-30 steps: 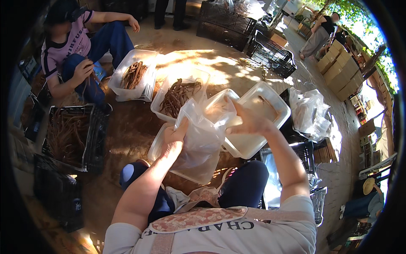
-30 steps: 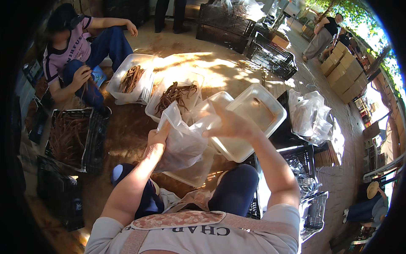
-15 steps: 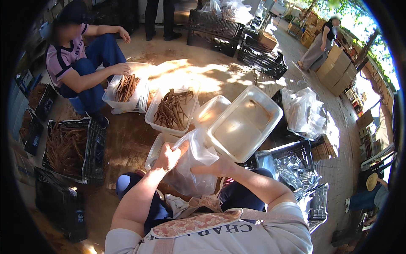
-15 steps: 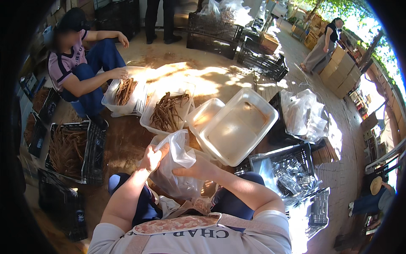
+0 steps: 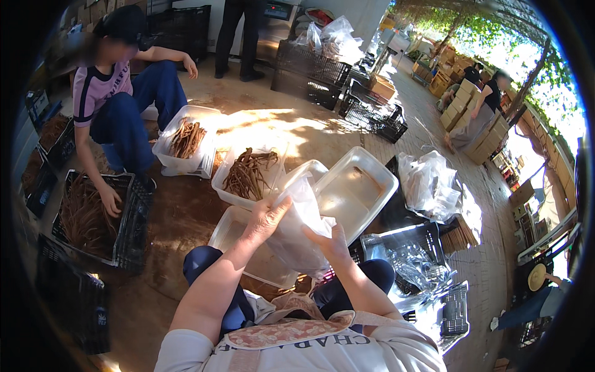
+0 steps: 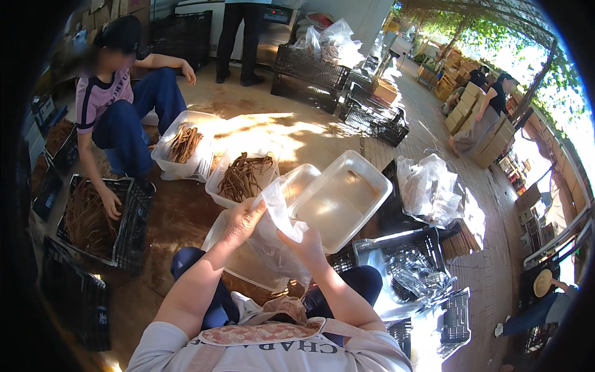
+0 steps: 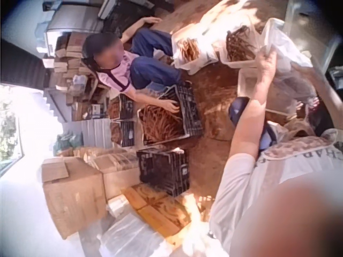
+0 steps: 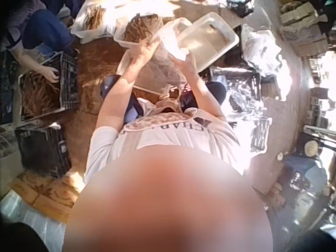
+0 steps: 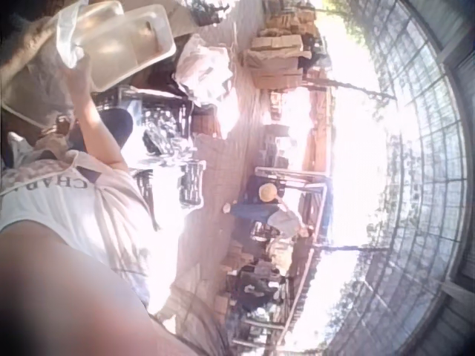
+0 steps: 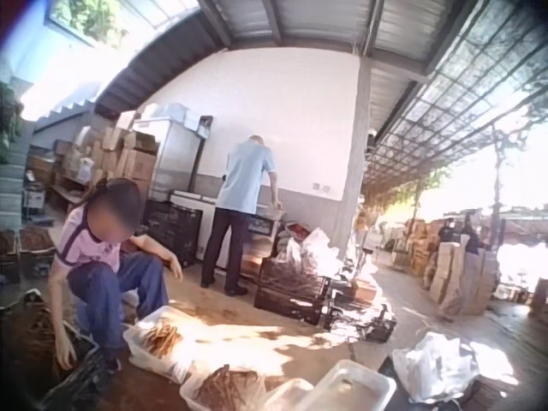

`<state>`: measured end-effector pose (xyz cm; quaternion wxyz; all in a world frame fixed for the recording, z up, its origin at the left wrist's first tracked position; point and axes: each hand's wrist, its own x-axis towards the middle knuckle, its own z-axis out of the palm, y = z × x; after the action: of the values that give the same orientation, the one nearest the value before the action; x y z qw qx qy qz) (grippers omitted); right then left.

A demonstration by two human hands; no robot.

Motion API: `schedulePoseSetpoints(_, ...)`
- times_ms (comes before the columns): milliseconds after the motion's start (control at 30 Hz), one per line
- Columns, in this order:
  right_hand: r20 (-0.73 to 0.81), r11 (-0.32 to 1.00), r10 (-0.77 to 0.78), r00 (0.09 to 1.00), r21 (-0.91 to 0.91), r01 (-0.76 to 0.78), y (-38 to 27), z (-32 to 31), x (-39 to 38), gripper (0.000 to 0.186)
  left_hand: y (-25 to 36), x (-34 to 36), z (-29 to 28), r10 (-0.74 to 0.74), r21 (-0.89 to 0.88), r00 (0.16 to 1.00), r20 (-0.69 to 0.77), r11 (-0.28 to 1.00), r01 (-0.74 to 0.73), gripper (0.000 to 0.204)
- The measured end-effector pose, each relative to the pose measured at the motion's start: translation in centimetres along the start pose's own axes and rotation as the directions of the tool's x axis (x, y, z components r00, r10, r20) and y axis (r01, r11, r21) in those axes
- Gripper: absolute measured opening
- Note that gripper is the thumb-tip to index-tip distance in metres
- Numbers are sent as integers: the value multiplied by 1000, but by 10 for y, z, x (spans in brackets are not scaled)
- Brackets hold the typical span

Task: The person sits on the floor and repeatedly picks dried roots from a plastic container, places them into a clear plastic bag, and sets the filled bag aside. The person handles the roots by hand and uses no tools.

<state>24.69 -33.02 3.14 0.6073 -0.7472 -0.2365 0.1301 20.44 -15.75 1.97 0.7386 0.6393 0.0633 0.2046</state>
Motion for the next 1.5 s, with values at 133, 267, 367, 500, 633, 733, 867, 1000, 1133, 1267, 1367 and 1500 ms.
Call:
schedulePoseSetpoints(133,16,973,-221,975,66,220,4,14,-3,31,-18,-7,-1,20,-65,1000,-4,998,-20,35)
schedulePoseSetpoints(267,237,989,68,969,111,-96,12,3,5,42,-23,-11,-10,-278,-81,914,-297,961,265,40)
schedulePoseSetpoints(367,351,989,141,926,-15,-145,35,-36,21,51,-11,-9,-26,-301,-174,866,-399,952,251,36)
schedulePoseSetpoints(500,-66,800,266,962,-541,-259,82,-114,57,55,17,-6,-54,-154,-327,835,-528,944,-33,33)
schedulePoseSetpoints(633,-427,610,586,688,-326,-722,119,-159,76,48,31,-1,-72,-28,-228,741,-671,959,-170,41)
schedulePoseSetpoints(733,-680,504,399,615,-397,-767,135,-138,78,51,32,2,-85,10,-181,669,-743,959,-216,41)
schedulePoseSetpoints(867,-325,409,31,945,-859,-309,153,-89,67,63,27,6,-99,30,-176,580,-814,939,-296,39)
schedulePoseSetpoints(1000,-144,179,387,911,-957,-228,178,-62,54,60,23,9,-103,52,-193,620,-783,927,-322,39)
schedulePoseSetpoints(1133,-37,101,435,900,-991,-89,176,-72,66,31,23,7,-104,-10,-251,595,-804,912,-324,37)
schedulePoseSetpoints(1267,-14,339,36,999,-941,-26,135,-95,93,22,28,5,-106,26,-256,620,-784,897,-361,35)
schedulePoseSetpoints(1367,13,378,-7,1000,-926,15,109,-99,91,21,31,4,-102,37,-266,655,-755,896,-357,35)
schedulePoseSetpoints(1500,273,394,31,962,-888,239,118,-77,60,19,30,3,-98,22,-233,626,-780,918,-322,36)
